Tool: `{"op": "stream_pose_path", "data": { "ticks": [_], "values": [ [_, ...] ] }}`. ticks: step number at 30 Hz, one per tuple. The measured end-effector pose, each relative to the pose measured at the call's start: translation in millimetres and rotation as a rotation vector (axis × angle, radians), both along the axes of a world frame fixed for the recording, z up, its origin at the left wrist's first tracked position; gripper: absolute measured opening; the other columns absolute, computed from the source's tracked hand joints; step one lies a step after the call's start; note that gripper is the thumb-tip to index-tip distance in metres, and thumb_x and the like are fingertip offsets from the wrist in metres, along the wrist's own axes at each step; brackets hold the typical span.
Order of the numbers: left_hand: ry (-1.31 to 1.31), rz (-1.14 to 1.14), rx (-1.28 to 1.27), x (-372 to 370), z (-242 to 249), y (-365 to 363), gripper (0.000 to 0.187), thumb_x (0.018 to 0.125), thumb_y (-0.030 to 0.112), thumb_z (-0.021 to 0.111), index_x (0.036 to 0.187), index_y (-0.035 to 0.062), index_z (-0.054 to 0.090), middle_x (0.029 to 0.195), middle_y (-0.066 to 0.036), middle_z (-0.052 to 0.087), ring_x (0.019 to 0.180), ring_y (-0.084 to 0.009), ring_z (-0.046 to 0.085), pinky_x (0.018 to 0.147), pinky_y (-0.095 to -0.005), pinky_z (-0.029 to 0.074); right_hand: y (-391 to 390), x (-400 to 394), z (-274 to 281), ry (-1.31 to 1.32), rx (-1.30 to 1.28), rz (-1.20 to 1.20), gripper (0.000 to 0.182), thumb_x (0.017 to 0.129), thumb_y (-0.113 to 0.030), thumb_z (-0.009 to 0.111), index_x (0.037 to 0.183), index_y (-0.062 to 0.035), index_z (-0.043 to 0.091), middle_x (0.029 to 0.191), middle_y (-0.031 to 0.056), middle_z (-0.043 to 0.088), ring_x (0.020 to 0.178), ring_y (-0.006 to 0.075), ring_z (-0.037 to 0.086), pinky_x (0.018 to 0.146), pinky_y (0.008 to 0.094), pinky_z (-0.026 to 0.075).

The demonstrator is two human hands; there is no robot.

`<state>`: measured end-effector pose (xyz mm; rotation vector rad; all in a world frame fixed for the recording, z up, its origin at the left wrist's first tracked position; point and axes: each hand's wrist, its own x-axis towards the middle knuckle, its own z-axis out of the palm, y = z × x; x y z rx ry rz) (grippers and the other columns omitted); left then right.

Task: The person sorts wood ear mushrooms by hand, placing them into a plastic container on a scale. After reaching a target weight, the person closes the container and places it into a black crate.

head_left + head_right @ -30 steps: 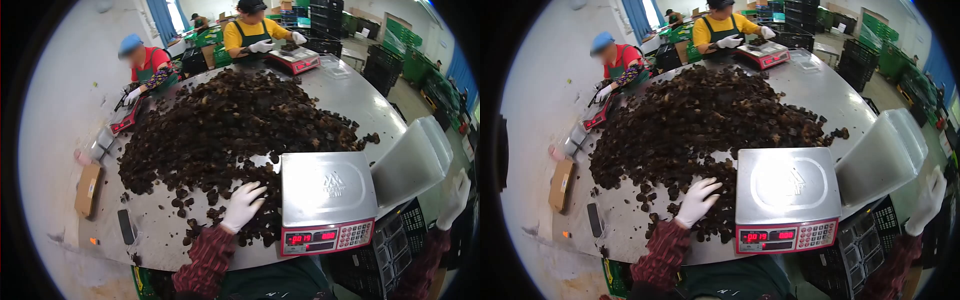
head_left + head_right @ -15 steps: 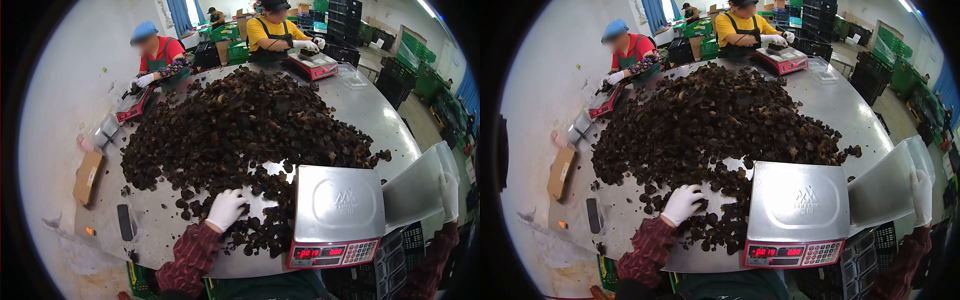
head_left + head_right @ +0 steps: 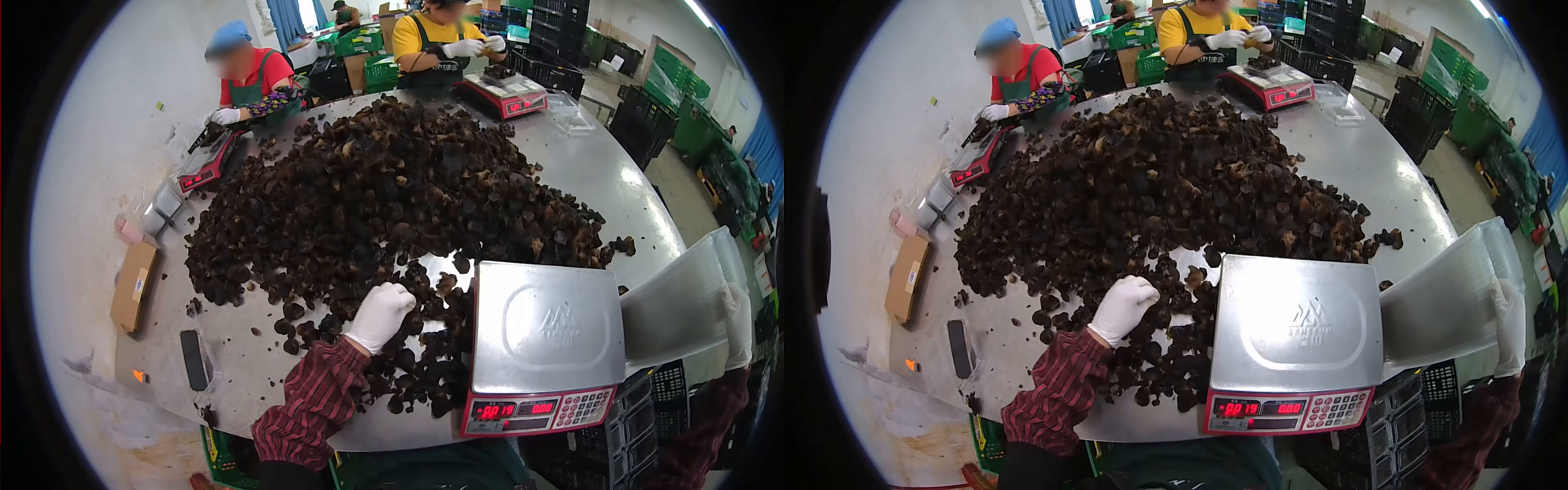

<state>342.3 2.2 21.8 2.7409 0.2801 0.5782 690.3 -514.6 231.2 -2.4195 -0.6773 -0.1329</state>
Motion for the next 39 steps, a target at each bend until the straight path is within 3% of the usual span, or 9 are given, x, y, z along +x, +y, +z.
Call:
{"op": "stream_pose_path", "data": {
  "ticks": [7, 9, 13, 15, 19, 23, 27, 30, 39],
  "values": [
    [-0.023, 0.006, 0.154, 67.4, -8.4, -12.7, 0.035, 0.076, 0.014, 0.069, 0.111, 0.018, 0.066, 0.103, -0.008, 0.06, 0.101, -0.0266, 0.058, 0.093, -0.0438, 0.042, 5.7, -10.3, 1.7, 0.022, 0.027, -0.042, 0.03, 0.1, -0.025, 0.05, 0.089, 0.0012, 0.058, 0.073, -0.0028, 0.049, 0.068, 0.0067, 0.043, 0.063, 0.0243, 0.037],
    [0.274, 0.015, 0.128, 86.1, -38.9, -2.3, 0.033, 0.078, 0.012, 0.066, 0.11, 0.0197, 0.067, 0.102, -0.008, 0.061, 0.102, -0.0257, 0.058, 0.096, -0.0472, 0.038, 8.2, -10.2, 5.1, 0.066, 0.019, -0.039, 0.026, 0.098, -0.021, 0.052, 0.086, 0.0011, 0.057, 0.071, -0.0023, 0.049, 0.066, 0.0065, 0.043, 0.061, 0.0241, 0.037],
    [-0.057, 0.043, -0.054, 78.8, -28.7, 7.9, 0.016, 0.075, 0.006, 0.064, 0.088, 0.0121, 0.071, 0.085, -0.007, 0.064, 0.087, -0.0267, 0.062, 0.082, -0.0385, 0.048, 3.3, 4.2, 2.5, 0.002, -0.165, -0.098, 0.023, 0.096, -0.017, 0.053, 0.081, 0.0003, 0.056, 0.069, -0.002, 0.049, 0.065, 0.0064, 0.043, 0.059, 0.0242, 0.037],
    [-0.261, 0.102, -0.576, 53.8, -4.6, 3.4, 0.006, 0.081, 0.004, 0.065, 0.086, 0.0047, 0.068, 0.084, -0.007, 0.063, 0.085, -0.0195, 0.063, 0.078, -0.0301, 0.05, 10.0, -0.4, -1.1, -0.088, -0.096, -0.15, 0.023, 0.095, -0.015, 0.055, 0.077, -0.0005, 0.055, 0.066, -0.0018, 0.046, 0.062, 0.0066, 0.04, 0.057, 0.0255, 0.035],
    [-0.45, -0.08, -1.848, -14.5, 28.8, -2.7, 0.007, 0.092, 0.009, 0.06, 0.089, 0.0041, 0.055, 0.089, -0.01, 0.06, 0.082, -0.02, 0.061, 0.078, -0.0375, 0.055, -2.5, 7.3, -10.9, -0.074, 0.055, -0.129, 0.029, 0.095, -0.018, 0.055, 0.073, -0.0007, 0.053, 0.065, -0.0028, 0.044, 0.061, 0.0065, 0.038, 0.056, 0.0259, 0.033],
    [-0.126, 0.309, -1.351, -56.3, 13.6, -17.5, 0.01, 0.084, 0.008, 0.062, 0.08, 0.0056, 0.053, 0.073, -0.004, 0.059, 0.062, -0.0135, 0.059, 0.061, -0.0272, 0.051, -2.1, 8.4, -7.9, -0.023, 0.18, -0.095, 0.035, 0.097, -0.024, 0.055, 0.07, -0.0009, 0.055, 0.063, -0.0054, 0.044, 0.06, 0.0058, 0.038, 0.056, 0.0252, 0.032],
    [-0.216, 0.077, -0.379, -43.3, -17.1, -56.7, 0.024, 0.073, 0.0, 0.059, 0.097, 0.0037, 0.06, 0.08, -0.007, 0.059, 0.065, -0.0213, 0.06, 0.06, -0.0331, 0.05, -13.3, 21.2, -5.9, 0.013, 0.175, -0.079, 0.036, 0.097, -0.026, 0.055, 0.071, -0.001, 0.057, 0.064, -0.0069, 0.044, 0.061, 0.0054, 0.038, 0.056, 0.0249, 0.032],
    [0.318, 0.277, -0.151, -26.8, -23.5, -74.4, 0.024, 0.077, 0.017, 0.067, 0.101, 0.0134, 0.066, 0.092, -0.009, 0.063, 0.08, -0.0318, 0.063, 0.068, -0.0418, 0.051, 0.6, 8.0, -0.8, 0.0, 0.174, -0.075, 0.034, 0.095, -0.023, 0.058, 0.07, -0.0012, 0.054, 0.063, -0.0062, 0.043, 0.06, 0.0053, 0.037, 0.055, 0.025, 0.032],
    [0.204, 0.302, -0.227, -19.1, -38.6, -64.0, 0.014, 0.077, 0.018, 0.068, 0.089, 0.0102, 0.068, 0.084, -0.009, 0.065, 0.079, -0.0271, 0.065, 0.068, -0.0372, 0.051, 3.4, 9.4, 2.7, -0.152, -0.001, -0.118, 0.033, 0.092, -0.018, 0.062, 0.067, -0.0033, 0.047, 0.063, -0.0048, 0.04, 0.061, 0.0051, 0.036, 0.053, 0.0241, 0.031]
  ]
}}
